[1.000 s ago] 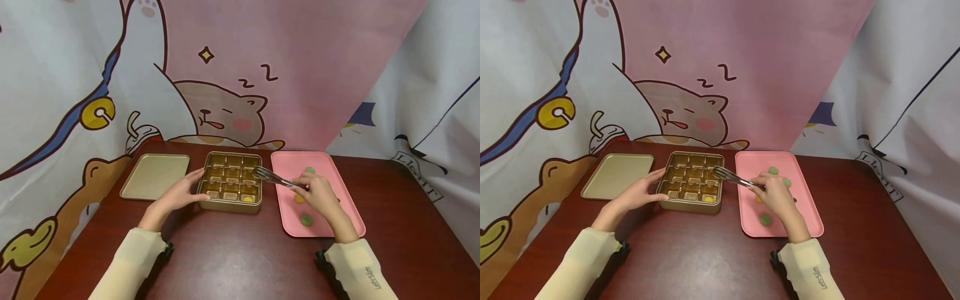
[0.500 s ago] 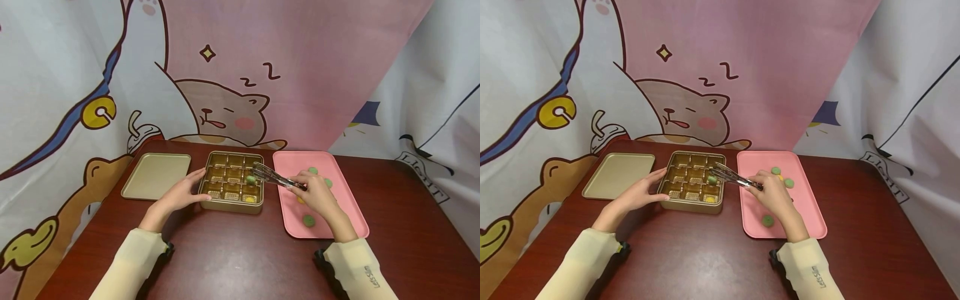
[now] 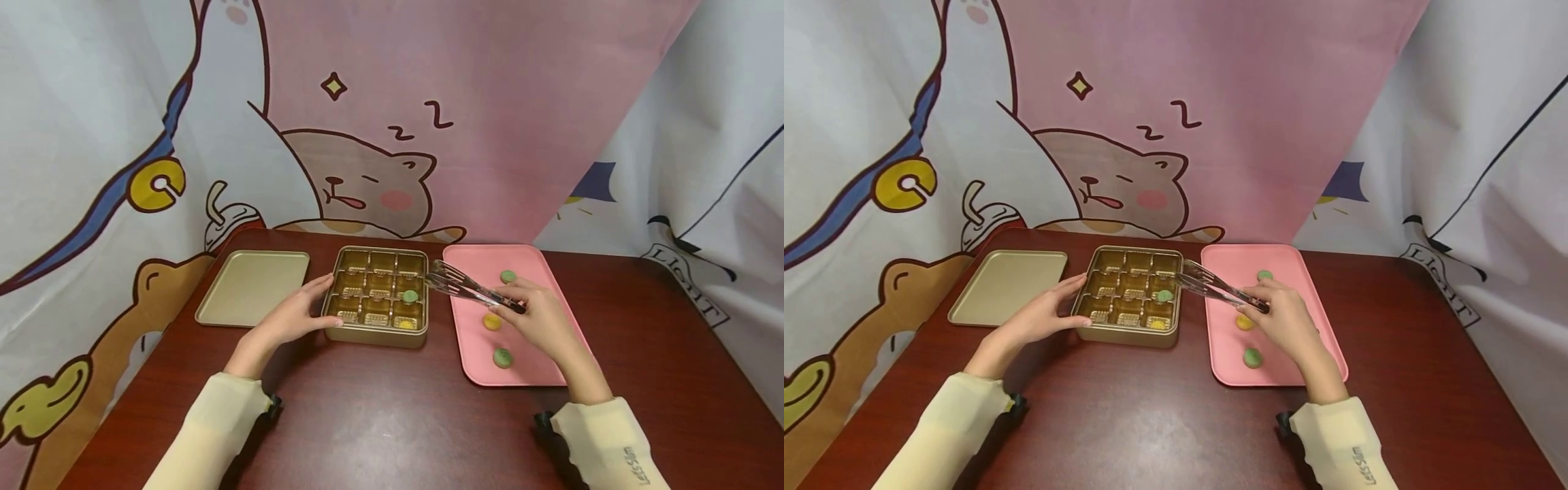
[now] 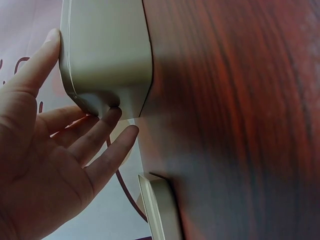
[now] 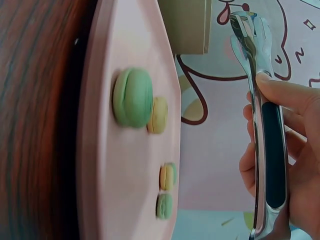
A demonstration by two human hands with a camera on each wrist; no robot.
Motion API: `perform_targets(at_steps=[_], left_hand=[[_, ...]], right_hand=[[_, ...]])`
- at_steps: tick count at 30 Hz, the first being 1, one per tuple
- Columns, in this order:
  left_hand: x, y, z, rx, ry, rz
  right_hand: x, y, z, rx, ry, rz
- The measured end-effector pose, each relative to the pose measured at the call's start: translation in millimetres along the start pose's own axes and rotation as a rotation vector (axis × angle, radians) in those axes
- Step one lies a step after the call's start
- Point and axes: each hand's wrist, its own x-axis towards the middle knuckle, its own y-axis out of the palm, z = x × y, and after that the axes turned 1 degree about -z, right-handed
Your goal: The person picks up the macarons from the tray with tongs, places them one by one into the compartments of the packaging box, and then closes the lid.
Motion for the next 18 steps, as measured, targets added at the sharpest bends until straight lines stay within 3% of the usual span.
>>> perform_targets(at_steps=[6,18], left_hand=[[0.4,0.2,0.2,0.010,-0.003,0.002],[-0.3,-0.1,-1.7,0.018,-0.010,0.002]], right_hand=[[-9,-11,-7,-0.012,-0.029,-0.037],[-25,-23,-22,-0.053,0.008,-0.054]])
